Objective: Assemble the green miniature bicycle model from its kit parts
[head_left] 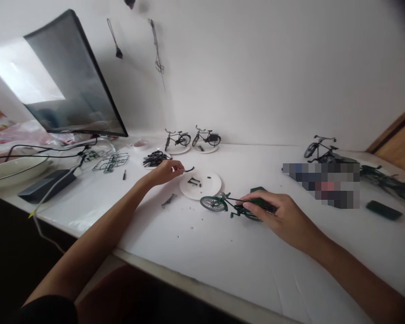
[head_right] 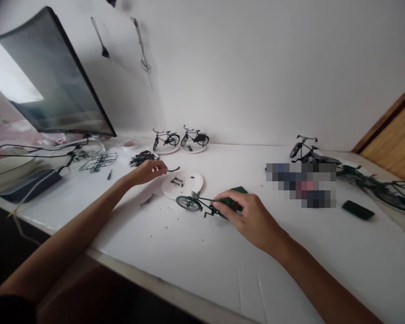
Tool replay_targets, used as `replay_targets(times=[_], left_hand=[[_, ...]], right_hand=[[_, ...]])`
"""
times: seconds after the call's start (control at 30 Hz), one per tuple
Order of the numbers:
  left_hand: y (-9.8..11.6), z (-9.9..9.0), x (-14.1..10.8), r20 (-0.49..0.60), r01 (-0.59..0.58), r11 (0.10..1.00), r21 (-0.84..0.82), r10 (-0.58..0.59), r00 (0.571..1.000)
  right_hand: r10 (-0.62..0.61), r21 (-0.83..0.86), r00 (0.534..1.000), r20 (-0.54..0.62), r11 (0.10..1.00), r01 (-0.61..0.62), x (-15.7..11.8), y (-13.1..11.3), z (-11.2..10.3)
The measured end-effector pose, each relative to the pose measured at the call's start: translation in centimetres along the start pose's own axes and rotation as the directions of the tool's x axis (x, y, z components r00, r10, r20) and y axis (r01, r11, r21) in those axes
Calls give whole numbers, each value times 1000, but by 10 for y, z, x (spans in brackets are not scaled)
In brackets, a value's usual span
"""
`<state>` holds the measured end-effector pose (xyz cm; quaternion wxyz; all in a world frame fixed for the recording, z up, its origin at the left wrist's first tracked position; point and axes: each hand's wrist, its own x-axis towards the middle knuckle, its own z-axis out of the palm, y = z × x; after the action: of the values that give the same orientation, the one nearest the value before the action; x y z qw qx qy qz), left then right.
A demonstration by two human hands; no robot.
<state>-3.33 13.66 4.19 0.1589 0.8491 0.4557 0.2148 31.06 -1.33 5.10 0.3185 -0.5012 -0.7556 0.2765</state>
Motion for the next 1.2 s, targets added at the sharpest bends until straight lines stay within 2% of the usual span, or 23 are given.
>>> replay_targets(times=[0.13, 0.3, 0.43, 0.53, 0.63, 0.73, 0.8, 0.9, 1.0, 1.1, 1.2], left_hand=[[0, -3, -4, 18, -11, 1000, -1, 11, 1000], [6, -4, -4, 69, -37, 999, 26, 36, 997], [12, -7, -8, 88, -4, 996, 88, -4, 996], [20, -11, -28, 91, 57, 989, 139, -70, 993], [34, -10, -62, 108, 103, 979, 173, -123, 987], [49, -3, -91, 120, 99, 977, 186, -123, 985], [55, 2, -100, 100, 95, 977, 191, -116, 988], [61, 4, -98, 54, 81, 978, 194, -93, 994], [72, 0, -85, -4, 28, 984, 174, -28, 1000], [93, -4, -66, -43, -98, 987, 127, 105, 994], [122, -1, -41, -51, -240, 968, 73, 244, 968]], right_hand=[[-19, 23, 999, 35, 1000, 18, 0, -3, 2], [-74, 27, 997, 13, 997, 74, -1, -5, 9], [-80, 26, 997, 7, 996, 80, -1, -4, 12], [-92, 22, 996, 7, 996, 91, -2, -4, 11], [-71, 16, 997, 19, 997, 71, -3, -3, 10], [-7, 22, 999, -48, 1000, 8, -4, -1, 12], [19, 11, 996, -91, 1000, -18, -3, 0, 14], [1, -20, 997, -81, 1000, -3, -2, 0, 15], [-29, -23, 999, -45, 999, 27, -1, -1, 14], [-52, -28, 998, -26, 998, 51, -1, -1, 13], [-43, -46, 998, -55, 998, 41, -1, 0, 13]])
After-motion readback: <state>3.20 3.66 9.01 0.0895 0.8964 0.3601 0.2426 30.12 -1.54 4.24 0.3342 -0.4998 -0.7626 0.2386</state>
